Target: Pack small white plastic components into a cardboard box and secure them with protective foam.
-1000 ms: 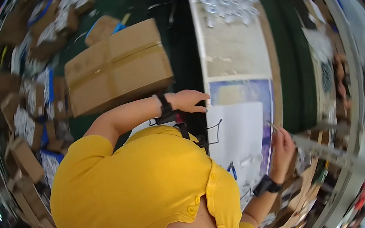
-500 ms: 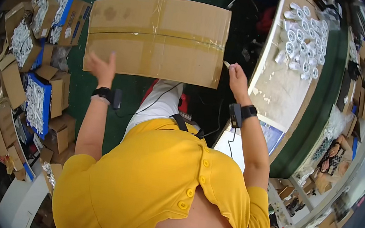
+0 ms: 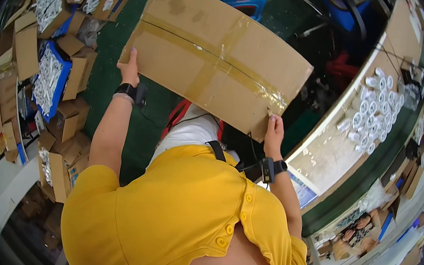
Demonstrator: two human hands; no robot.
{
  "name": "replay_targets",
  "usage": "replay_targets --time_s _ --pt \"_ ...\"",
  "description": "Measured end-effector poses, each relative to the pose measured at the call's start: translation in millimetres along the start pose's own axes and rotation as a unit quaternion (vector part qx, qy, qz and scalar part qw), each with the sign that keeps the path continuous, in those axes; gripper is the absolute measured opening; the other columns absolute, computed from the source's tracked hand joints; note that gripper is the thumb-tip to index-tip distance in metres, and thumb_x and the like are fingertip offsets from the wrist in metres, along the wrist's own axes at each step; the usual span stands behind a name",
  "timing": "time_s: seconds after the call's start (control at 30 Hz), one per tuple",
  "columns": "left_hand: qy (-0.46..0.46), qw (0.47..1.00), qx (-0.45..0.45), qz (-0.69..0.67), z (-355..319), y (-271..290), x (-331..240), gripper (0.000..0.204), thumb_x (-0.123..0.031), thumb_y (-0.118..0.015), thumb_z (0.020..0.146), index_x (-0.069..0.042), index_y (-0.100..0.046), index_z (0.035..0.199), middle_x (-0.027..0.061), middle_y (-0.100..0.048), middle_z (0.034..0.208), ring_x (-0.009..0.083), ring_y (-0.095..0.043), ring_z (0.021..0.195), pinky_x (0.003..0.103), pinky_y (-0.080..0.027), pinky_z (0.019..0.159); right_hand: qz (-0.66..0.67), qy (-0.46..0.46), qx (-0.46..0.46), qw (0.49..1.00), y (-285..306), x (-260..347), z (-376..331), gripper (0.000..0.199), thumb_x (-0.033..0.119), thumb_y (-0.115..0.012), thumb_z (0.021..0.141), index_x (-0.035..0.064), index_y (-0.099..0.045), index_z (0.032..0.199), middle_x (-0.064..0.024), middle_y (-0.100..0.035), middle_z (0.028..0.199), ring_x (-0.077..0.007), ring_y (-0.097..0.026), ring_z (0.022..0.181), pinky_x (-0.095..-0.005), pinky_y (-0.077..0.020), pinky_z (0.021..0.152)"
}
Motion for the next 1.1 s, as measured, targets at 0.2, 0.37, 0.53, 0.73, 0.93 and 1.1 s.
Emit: replay_targets --time_s 0.2,0.37,0.53,0.73,0.93,1.1 --pt "-0.388 0.762 -0.151 0.497 16.9 15.5 -42.3 0.070 -0.037 -0.073 0.073 0.007 -0.044 0.120 0.0250 -0.049 0.119 0.0327 -0.052 0.108 0.040 -0.045 0.087 -0.286 0.264 0.026 0.921 -28.3 146.3 56.8 0.014 0.013 -0.054 0.090 0.0057 -0.053 0.102 -0.0160 -0.063 0.096 -0.0249 -0.061 0.090 -0.0310 -0.0463 0.076" --pt "-0.288 0.890 0.137 0.325 14.3 -23.7 -90.8 0.050 -0.035 -0.070 0.075 -0.002 -0.057 0.110 0.0167 -0.060 0.104 0.0349 -0.054 0.101 0.041 -0.044 0.084 -0.291 0.308 0.321 0.847 -175.6 227.1 105.3 0.018 0.018 -0.049 0.090 0.0076 -0.052 0.105 -0.0164 -0.063 0.071 -0.0353 -0.062 0.069 -0.0440 -0.0489 0.062" --pt "-0.301 0.915 0.025 0.267 5.4 -38.1 -80.1 0.042 -0.034 -0.072 0.074 -0.005 -0.060 0.103 0.0118 -0.060 0.103 0.0312 -0.053 0.101 0.038 -0.043 0.087 -0.326 0.439 0.347 0.762 -334.3 242.3 129.1 0.025 0.027 -0.045 0.090 0.0081 -0.058 0.099 -0.0173 -0.064 0.075 -0.0342 -0.063 0.069 -0.0451 -0.0504 0.061" --pt "-0.337 0.901 -0.017 0.274 8.3 -34.4 -73.6 0.035 -0.029 -0.073 0.073 -0.008 -0.062 0.098 0.0095 -0.059 0.096 0.0287 -0.054 0.090 0.037 -0.044 0.081 -0.403 0.470 0.359 0.698 -407.2 242.6 132.4 0.025 0.028 -0.046 0.089 0.0080 -0.061 0.090 -0.0180 -0.063 0.073 -0.0348 -0.063 0.068 -0.0454 -0.0503 0.061" --pt "-0.289 0.924 -0.009 0.250 16.8 -37.8 -69.2 0.034 -0.028 -0.074 0.070 -0.008 -0.063 0.095 0.0094 -0.060 0.092 0.0296 -0.053 0.093 0.039 -0.043 0.082 -0.468 0.501 0.368 0.628 -418.2 254.3 132.1 0.027 0.027 -0.046 0.087 0.0075 -0.064 0.078 -0.0161 -0.064 0.071 -0.0333 -0.063 0.066 -0.0452 -0.0511 0.060" --pt "-0.266 0.931 0.020 0.251 18.9 -31.9 -68.6 0.032 -0.026 -0.073 0.071 -0.009 -0.062 0.096 0.0095 -0.060 0.094 0.0296 -0.052 0.095 0.040 -0.042 0.084 -0.510 0.464 0.396 0.606 -376.0 244.3 135.7 0.026 0.025 -0.047 0.085 0.0068 -0.064 0.075 -0.0165 -0.064 0.071 -0.0339 -0.064 0.066 -0.0443 -0.0516 0.061"
Point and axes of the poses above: each hand's wrist, its own z-axis towards the middle knuckle, its own y-axis out of the back of the hand, x = y × z, the point moved 3 cm from there along z, towards the middle knuckle
